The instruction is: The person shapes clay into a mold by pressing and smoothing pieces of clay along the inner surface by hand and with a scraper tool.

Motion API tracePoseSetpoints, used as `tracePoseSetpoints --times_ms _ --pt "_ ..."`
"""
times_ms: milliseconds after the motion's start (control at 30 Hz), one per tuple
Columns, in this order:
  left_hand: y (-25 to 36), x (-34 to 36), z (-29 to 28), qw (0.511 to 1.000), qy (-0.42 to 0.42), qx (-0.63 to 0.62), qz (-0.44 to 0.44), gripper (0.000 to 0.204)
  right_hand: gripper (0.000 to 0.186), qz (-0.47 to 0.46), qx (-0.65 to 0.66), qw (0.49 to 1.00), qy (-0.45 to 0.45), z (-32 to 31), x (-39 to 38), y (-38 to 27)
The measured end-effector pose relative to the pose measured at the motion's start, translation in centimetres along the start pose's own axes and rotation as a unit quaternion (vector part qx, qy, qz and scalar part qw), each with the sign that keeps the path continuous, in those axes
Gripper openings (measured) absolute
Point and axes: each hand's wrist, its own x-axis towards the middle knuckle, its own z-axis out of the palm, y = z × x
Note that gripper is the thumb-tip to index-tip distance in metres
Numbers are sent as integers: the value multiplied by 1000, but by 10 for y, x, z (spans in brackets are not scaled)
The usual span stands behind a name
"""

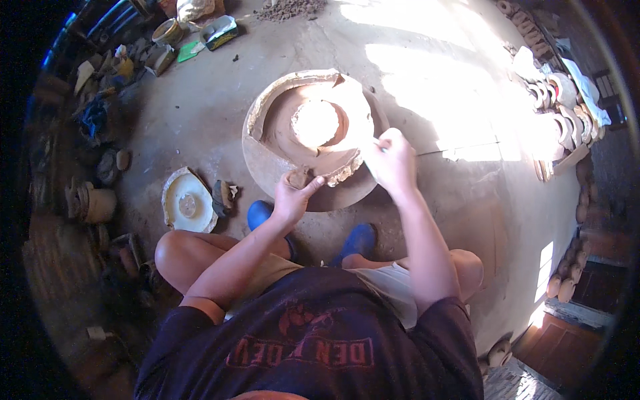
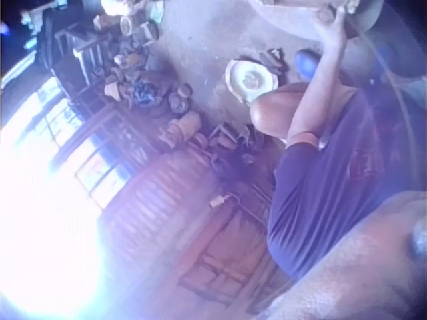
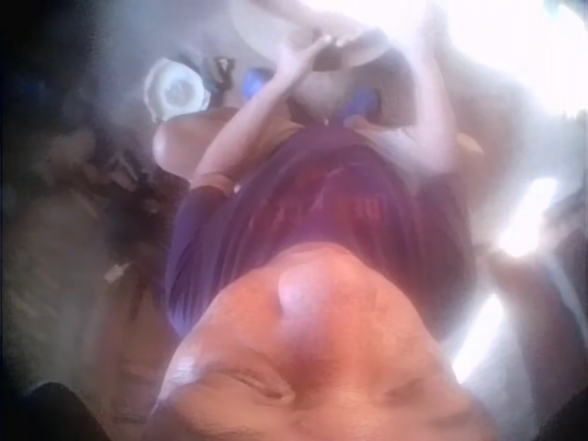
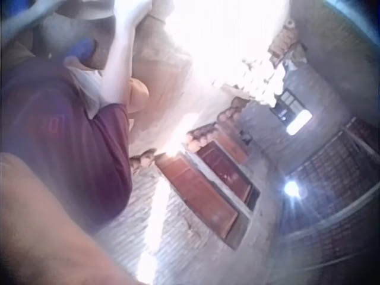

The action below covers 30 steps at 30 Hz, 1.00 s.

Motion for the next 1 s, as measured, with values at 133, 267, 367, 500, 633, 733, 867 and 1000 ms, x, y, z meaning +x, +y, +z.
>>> tracePoseSetpoints --times_ms 133,267,367,500,633,733,867,1000 --pt "5 2 -4 995 -94 -15 9 62 34 -9 -107 994 9 -39 -9 42" --pt "59 -5 -15 985 -161 5 -55 45 17 -37 -266 956 -117 -47 -14 91" --pt "86 15 -34 991 28 29 129 47 12 -35 -312 934 -169 -50 -8 100" --pt "114 89 -83 968 185 93 143 46 16 -109 -304 939 -117 -48 14 61" --pt "91 129 -106 984 159 33 79 45 17 -346 -350 867 -79 -12 45 -9" --pt "67 135 -115 990 126 22 63 42 19 -133 -436 860 -228 12 63 -67" --pt "70 126 -103 991 102 -19 80 38 21 -112 -342 892 -274 -28 72 -47" --pt "63 122 -105 991 108 -30 76 35 23 -120 -530 771 -332 -44 52 36"
